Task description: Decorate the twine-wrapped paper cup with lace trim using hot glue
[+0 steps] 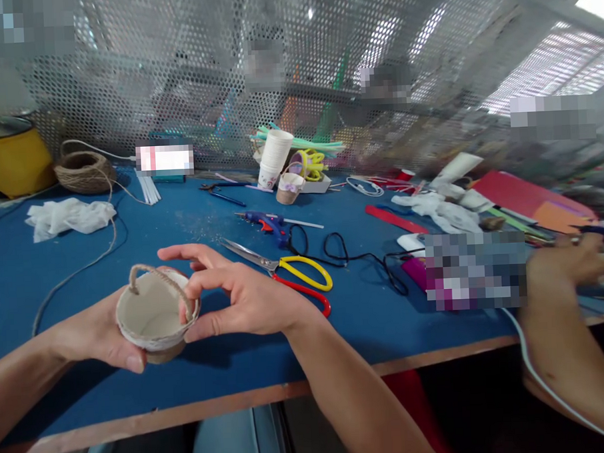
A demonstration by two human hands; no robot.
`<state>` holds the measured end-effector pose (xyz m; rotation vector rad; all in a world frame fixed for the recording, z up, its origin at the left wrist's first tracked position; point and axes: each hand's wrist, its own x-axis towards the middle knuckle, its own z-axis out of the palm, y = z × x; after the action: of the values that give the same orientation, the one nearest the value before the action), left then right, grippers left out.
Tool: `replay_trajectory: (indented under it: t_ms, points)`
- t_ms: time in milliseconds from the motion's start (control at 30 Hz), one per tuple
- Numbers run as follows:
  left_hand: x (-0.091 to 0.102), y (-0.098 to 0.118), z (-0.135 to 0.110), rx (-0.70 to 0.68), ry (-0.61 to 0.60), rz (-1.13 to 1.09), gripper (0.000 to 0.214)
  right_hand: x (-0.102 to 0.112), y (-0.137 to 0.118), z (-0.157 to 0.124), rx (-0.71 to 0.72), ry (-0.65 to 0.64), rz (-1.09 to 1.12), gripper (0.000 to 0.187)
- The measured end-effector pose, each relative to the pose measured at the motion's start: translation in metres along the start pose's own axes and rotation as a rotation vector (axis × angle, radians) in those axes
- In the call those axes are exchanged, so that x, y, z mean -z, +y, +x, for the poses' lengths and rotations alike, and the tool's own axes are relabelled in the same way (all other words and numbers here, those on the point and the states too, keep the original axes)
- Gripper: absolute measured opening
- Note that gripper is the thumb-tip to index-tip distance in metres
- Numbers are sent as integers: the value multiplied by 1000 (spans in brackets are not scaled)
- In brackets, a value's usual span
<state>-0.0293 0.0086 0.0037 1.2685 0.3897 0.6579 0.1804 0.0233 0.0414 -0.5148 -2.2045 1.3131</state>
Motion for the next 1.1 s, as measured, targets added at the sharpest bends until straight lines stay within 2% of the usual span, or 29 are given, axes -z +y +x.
replay_trajectory:
  t_ms: [200,300,367,433,500,600,733,933,1100]
  points:
    - [2,-1,-1,11,-7,-19,56,2,-3,-3,-16,-8,-66,10]
    - [2,0,-2,39,-23,-29,57,5,-1,-6,-18,7,-3,32]
    - [2,0,-2,89,-75,-24,54,5,0,-5,-15,77,82,38]
    - [2,0,-2,139,-146,-37,57,3,2,-3,-3,156,108,31]
    - [1,-2,-1,173,-189,-79,63,-2,1,0,-4,176,17,26]
    - [1,-6,1,220,-219,-139,61,-10,-1,3,-38,123,-170,19]
    - [-1,-8,4,266,-293,-186,58,-15,-3,5,-59,64,-275,11]
    - [0,-14,5,268,-288,-160,66,-17,0,3,-49,50,-324,3]
    - [0,-16,5,253,-298,-162,64,-17,1,3,-48,38,-326,3]
